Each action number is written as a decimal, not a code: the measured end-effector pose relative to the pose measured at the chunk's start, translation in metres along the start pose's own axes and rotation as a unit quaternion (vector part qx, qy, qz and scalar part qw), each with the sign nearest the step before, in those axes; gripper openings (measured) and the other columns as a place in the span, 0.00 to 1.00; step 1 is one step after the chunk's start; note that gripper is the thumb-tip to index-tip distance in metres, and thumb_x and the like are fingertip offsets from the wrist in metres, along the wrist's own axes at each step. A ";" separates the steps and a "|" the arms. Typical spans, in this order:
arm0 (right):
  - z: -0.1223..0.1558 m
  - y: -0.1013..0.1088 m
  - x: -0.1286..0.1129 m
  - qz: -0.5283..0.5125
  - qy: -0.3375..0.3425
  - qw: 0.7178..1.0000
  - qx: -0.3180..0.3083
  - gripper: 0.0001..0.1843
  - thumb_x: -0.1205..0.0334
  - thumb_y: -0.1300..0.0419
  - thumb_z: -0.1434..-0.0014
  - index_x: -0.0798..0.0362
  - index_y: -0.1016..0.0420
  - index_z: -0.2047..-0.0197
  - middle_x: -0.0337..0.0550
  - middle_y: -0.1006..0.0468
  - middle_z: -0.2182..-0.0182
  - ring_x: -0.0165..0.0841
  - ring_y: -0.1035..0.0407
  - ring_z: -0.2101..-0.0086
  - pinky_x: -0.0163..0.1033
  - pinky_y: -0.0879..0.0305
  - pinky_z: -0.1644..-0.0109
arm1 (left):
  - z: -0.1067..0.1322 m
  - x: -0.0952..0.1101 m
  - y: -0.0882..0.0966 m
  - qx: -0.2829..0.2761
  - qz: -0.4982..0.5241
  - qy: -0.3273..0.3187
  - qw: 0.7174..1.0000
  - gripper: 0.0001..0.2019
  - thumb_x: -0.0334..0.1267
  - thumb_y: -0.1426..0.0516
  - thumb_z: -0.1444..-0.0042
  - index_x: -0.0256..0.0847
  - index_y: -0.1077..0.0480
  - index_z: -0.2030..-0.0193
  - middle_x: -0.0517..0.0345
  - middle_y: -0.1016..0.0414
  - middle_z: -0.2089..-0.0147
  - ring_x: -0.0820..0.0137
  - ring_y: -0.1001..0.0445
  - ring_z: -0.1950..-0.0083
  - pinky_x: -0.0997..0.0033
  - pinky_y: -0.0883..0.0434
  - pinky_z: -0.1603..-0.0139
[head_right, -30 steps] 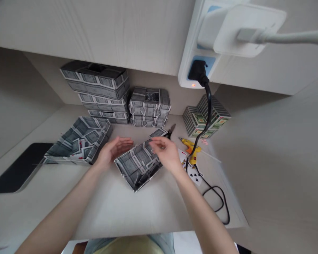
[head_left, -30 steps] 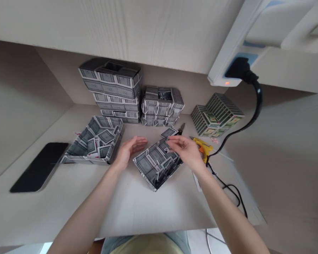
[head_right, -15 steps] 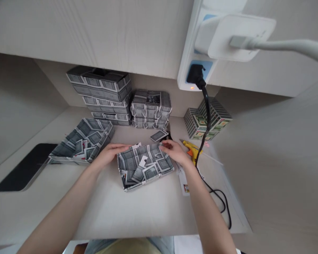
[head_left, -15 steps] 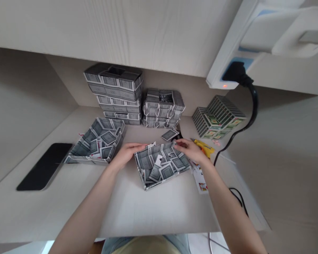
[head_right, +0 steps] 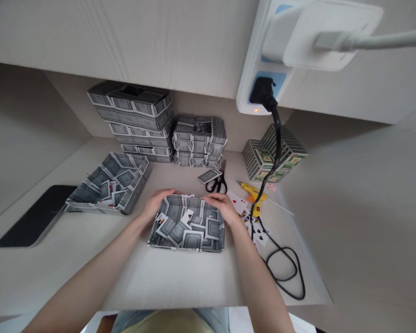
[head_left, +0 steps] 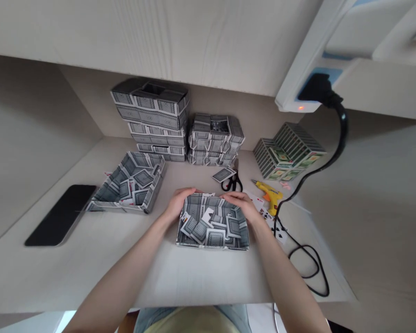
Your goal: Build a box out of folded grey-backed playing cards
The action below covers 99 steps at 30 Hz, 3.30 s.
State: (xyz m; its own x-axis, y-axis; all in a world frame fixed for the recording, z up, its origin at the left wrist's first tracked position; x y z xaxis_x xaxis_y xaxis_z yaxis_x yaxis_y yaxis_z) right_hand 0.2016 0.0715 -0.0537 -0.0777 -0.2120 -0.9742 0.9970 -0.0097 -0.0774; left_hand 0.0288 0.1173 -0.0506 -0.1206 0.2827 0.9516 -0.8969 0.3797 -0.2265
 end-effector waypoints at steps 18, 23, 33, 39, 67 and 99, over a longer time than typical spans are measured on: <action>-0.008 -0.004 0.004 0.008 0.011 1.000 0.005 0.14 0.53 0.37 0.58 0.52 0.22 0.69 0.40 0.21 0.71 0.36 0.30 0.68 0.39 0.39 0.61 | -0.005 -0.004 -0.004 -0.026 0.011 -0.021 0.999 0.19 0.47 0.50 0.49 0.34 0.26 0.62 0.52 0.23 0.65 0.66 0.27 0.64 0.71 0.34 0.63; -0.008 0.001 0.005 0.012 0.020 1.000 0.021 0.13 0.54 0.38 0.57 0.51 0.22 0.68 0.39 0.22 0.72 0.34 0.31 0.70 0.37 0.40 0.64 | -0.004 -0.022 -0.003 -0.059 0.132 0.038 0.989 0.28 0.55 0.54 0.49 0.30 0.27 0.63 0.46 0.23 0.66 0.62 0.26 0.65 0.67 0.32 0.64; -0.007 0.001 -0.001 0.047 0.050 0.997 0.020 0.12 0.54 0.39 0.56 0.51 0.22 0.68 0.39 0.22 0.70 0.35 0.31 0.67 0.38 0.40 0.62 | -0.008 -0.010 0.008 -0.006 0.032 -0.032 0.999 0.28 0.55 0.58 0.46 0.34 0.27 0.62 0.50 0.23 0.65 0.65 0.26 0.64 0.70 0.33 0.63; -0.010 -0.003 -0.004 0.063 0.060 0.996 0.009 0.11 0.54 0.39 0.55 0.50 0.22 0.69 0.39 0.22 0.68 0.35 0.31 0.66 0.38 0.40 0.60 | -0.010 -0.008 0.007 0.005 0.028 -0.040 0.999 0.25 0.54 0.55 0.47 0.36 0.30 0.57 0.52 0.23 0.68 0.66 0.26 0.68 0.70 0.33 0.68; -0.010 -0.008 -0.005 0.079 0.060 0.995 0.005 0.13 0.52 0.39 0.56 0.53 0.24 0.69 0.38 0.24 0.72 0.33 0.32 0.69 0.37 0.40 0.63 | -0.008 0.007 -0.006 -0.074 0.089 -0.079 0.990 0.13 0.44 0.48 0.50 0.35 0.33 0.74 0.53 0.27 0.69 0.67 0.29 0.65 0.70 0.35 0.62; 0.025 -0.091 -0.069 0.338 0.187 0.921 -0.057 0.07 0.60 0.39 0.54 0.52 0.28 0.69 0.37 0.28 0.75 0.27 0.38 0.75 0.32 0.44 0.72 | -0.006 0.014 0.010 0.025 -0.001 -0.113 0.993 0.09 0.33 0.52 0.57 0.37 0.31 0.77 0.56 0.25 0.73 0.67 0.29 0.68 0.69 0.33 0.64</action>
State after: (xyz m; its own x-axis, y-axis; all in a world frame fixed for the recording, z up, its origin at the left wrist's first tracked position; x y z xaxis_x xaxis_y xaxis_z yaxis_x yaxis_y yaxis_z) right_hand 0.1162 0.0629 0.0260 0.5414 0.2201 -0.8115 0.8133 0.1078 0.5718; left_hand 0.0203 0.1306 -0.0405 -0.2066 0.0743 0.9756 -0.9168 0.3337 -0.2195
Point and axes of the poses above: each hand's wrist, its own z-axis away from the middle knuckle, its own y-axis out of the back of the hand, x = y × z, the point moved 9 cm from there along -z, towards the middle knuckle
